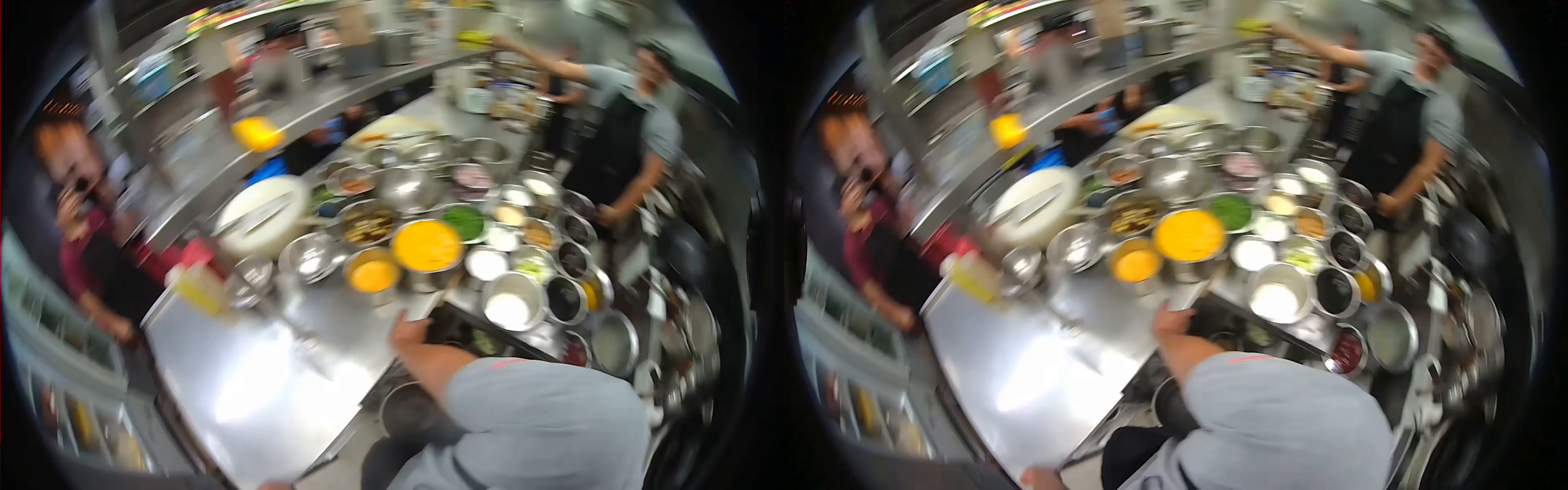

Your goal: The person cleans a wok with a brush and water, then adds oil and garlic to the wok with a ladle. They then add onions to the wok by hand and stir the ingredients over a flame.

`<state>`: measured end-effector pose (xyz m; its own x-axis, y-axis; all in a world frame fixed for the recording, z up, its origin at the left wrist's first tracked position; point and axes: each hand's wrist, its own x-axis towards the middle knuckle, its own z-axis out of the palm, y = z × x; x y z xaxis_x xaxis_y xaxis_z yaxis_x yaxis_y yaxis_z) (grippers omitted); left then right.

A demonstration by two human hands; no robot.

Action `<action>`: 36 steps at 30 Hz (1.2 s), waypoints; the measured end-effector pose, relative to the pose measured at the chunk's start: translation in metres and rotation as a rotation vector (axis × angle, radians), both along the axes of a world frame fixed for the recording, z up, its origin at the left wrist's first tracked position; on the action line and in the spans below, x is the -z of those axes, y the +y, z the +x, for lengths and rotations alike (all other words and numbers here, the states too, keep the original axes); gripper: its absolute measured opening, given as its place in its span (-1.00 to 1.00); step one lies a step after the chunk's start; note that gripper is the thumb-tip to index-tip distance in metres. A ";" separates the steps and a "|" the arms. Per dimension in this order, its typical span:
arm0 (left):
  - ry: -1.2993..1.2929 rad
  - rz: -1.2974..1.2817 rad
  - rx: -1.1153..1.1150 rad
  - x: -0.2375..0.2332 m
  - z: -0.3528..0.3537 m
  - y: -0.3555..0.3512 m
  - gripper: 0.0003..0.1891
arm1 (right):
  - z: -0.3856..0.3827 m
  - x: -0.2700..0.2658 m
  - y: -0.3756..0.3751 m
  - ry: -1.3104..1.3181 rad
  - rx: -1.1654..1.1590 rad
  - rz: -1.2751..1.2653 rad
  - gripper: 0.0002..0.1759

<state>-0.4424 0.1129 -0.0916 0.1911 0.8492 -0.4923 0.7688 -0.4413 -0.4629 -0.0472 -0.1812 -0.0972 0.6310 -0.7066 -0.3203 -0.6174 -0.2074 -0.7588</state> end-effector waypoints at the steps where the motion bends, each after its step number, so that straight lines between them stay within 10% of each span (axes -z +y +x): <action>1: -0.194 0.052 -0.268 0.016 -0.008 0.015 -0.43 | -0.006 -0.004 -0.001 -0.006 -0.053 -0.002 -0.09; 4: -1.309 0.322 -1.644 0.027 -0.017 0.017 -0.38 | 0.002 0.008 0.000 0.002 -0.104 0.025 -0.07; 8: -1.526 0.435 -2.112 -0.013 0.000 0.004 -0.31 | -0.012 -0.040 0.008 0.059 -0.077 0.161 -0.12; 17: -1.544 0.300 -2.262 -0.019 0.000 0.009 -0.31 | -0.008 -0.007 -0.003 -0.073 -0.026 0.235 -0.21; 20: -1.541 0.329 -2.243 -0.021 0.005 0.012 -0.31 | -0.019 0.035 -0.032 -0.232 -0.262 -0.112 -0.30; 22: -1.540 0.333 -2.234 -0.019 0.005 0.014 -0.30 | -0.054 0.025 -0.070 -0.008 -0.675 0.561 -0.39; 31: -1.556 0.327 -2.142 -0.016 -0.003 0.001 -0.26 | -0.349 0.106 -0.241 0.385 -0.802 0.439 -0.52; 36: -1.770 -0.111 -1.533 0.017 -0.045 -0.019 -0.28 | -0.398 0.074 -0.257 0.443 -0.818 0.349 -0.56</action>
<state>-0.4871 0.0935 -0.1083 -0.1867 0.7265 -0.6613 -0.0797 0.6597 0.7473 -0.4455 -0.4379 -0.1707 0.6552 0.0721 -0.7520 -0.6263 -0.5050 -0.5940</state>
